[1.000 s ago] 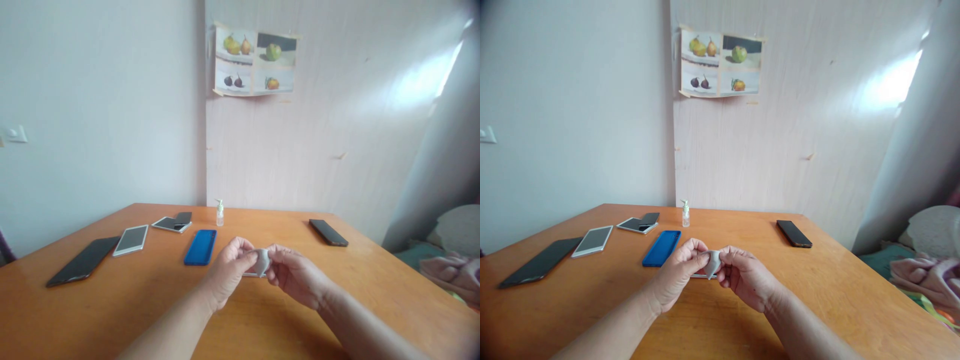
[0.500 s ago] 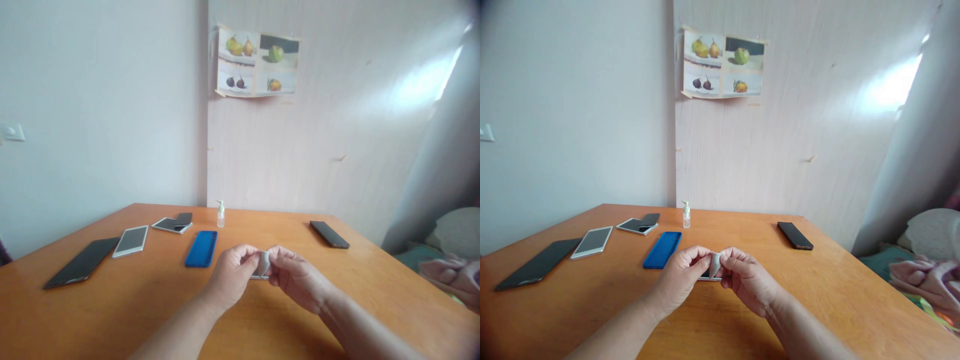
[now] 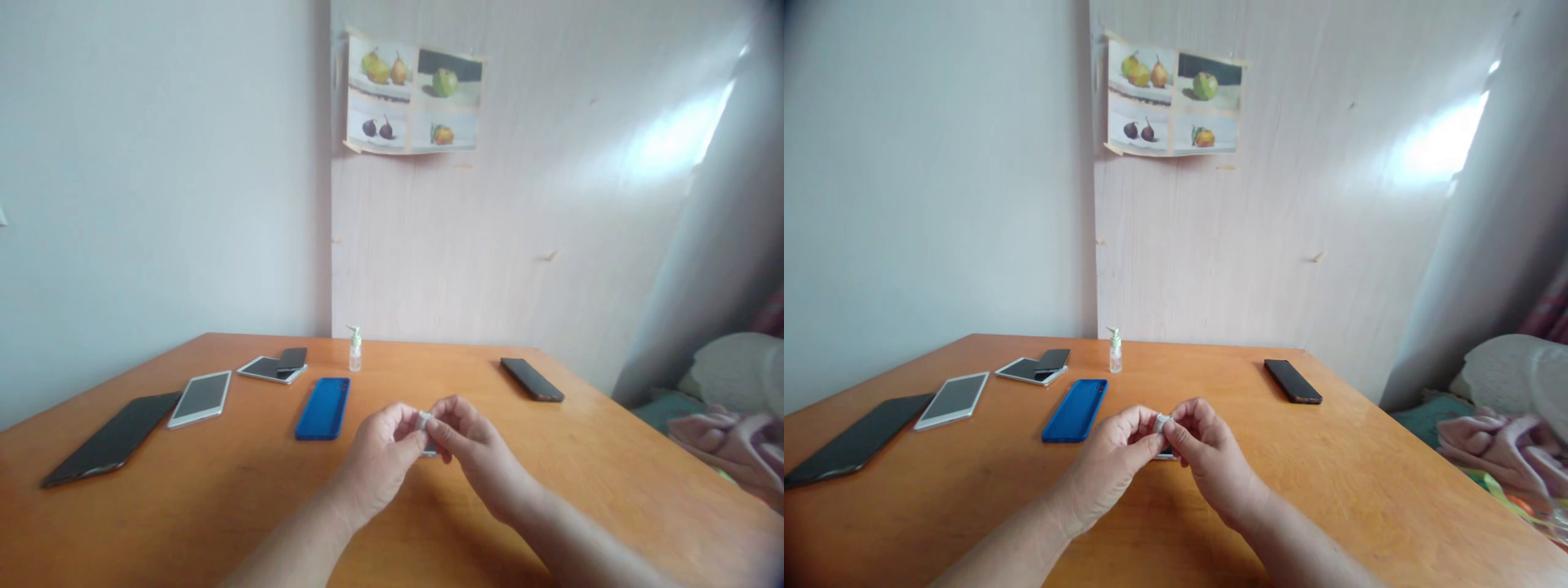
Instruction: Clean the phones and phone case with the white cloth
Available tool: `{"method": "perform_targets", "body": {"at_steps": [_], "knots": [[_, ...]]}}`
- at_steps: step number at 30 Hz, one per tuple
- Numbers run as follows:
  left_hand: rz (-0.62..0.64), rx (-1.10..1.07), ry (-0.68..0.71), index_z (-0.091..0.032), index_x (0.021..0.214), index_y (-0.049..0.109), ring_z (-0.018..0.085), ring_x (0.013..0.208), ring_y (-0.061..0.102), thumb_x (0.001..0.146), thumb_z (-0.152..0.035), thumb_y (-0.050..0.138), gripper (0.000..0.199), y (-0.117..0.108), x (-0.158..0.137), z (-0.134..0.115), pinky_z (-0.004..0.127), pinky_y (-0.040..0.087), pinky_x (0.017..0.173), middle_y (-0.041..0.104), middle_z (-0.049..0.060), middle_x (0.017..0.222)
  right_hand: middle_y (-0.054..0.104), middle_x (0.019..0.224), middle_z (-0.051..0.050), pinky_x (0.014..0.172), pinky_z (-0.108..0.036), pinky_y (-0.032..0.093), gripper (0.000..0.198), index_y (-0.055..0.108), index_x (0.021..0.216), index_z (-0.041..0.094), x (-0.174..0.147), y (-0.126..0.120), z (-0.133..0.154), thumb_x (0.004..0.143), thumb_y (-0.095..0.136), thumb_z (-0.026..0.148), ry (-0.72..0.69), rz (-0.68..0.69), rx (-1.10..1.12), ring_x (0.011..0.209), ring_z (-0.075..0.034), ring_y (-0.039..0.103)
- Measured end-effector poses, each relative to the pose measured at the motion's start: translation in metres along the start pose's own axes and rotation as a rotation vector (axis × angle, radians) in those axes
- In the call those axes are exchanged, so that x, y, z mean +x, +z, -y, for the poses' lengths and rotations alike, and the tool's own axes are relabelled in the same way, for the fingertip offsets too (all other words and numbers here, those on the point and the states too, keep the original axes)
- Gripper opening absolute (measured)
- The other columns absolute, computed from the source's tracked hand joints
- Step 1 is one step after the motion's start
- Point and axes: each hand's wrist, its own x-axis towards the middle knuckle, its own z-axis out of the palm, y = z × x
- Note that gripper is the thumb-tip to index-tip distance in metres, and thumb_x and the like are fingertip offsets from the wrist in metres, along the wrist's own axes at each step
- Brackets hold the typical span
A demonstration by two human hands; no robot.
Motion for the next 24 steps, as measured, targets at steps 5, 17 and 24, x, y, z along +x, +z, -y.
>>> {"method": "perform_targets", "body": {"at_steps": [5, 17, 24], "knots": [[-0.013, -0.003, -0.039, -0.015, 0.090, 0.064, 0.018, 0.087, 0.063, 0.082, -0.031, 0.067, 0.019, 0.001, -0.001, 0.002, 0.031, 0.050, 0.083, 0.068, 0.004, 0.084, 0.060, 0.100, -0.004, 0.076, -0.032, 0.049, 0.028, 0.065, 0.112, 0.028, 0.000, -0.003, -0.002, 0.086, 0.065, 0.039, -0.177, -0.011, -0.203, 0.085, -0.017, 0.058], [-0.090, -0.320, -0.100, -0.019, 0.089, 0.049, 0.015, 0.080, 0.066, 0.076, -0.023, 0.072, 0.027, -0.007, 0.006, 0.007, 0.027, 0.047, 0.076, 0.064, 0.000, 0.082, 0.061, 0.112, -0.010, 0.085, -0.034, 0.048, 0.049, 0.047, 0.139, 0.028, -0.011, 0.000, 0.008, 0.092, 0.057, 0.028, -0.461, 0.147, -0.684, 0.097, -0.022, 0.059], [-0.010, -0.248, -0.094, -0.017, 0.091, 0.052, 0.017, 0.081, 0.066, 0.081, -0.037, 0.069, 0.028, -0.006, 0.003, 0.000, 0.033, 0.049, 0.080, 0.069, 0.004, 0.085, 0.065, 0.100, -0.008, 0.079, -0.033, 0.049, 0.031, 0.062, 0.124, 0.029, -0.009, 0.001, 0.009, 0.096, 0.049, 0.030, -0.441, 0.070, -0.691, 0.090, -0.021, 0.061]]}}
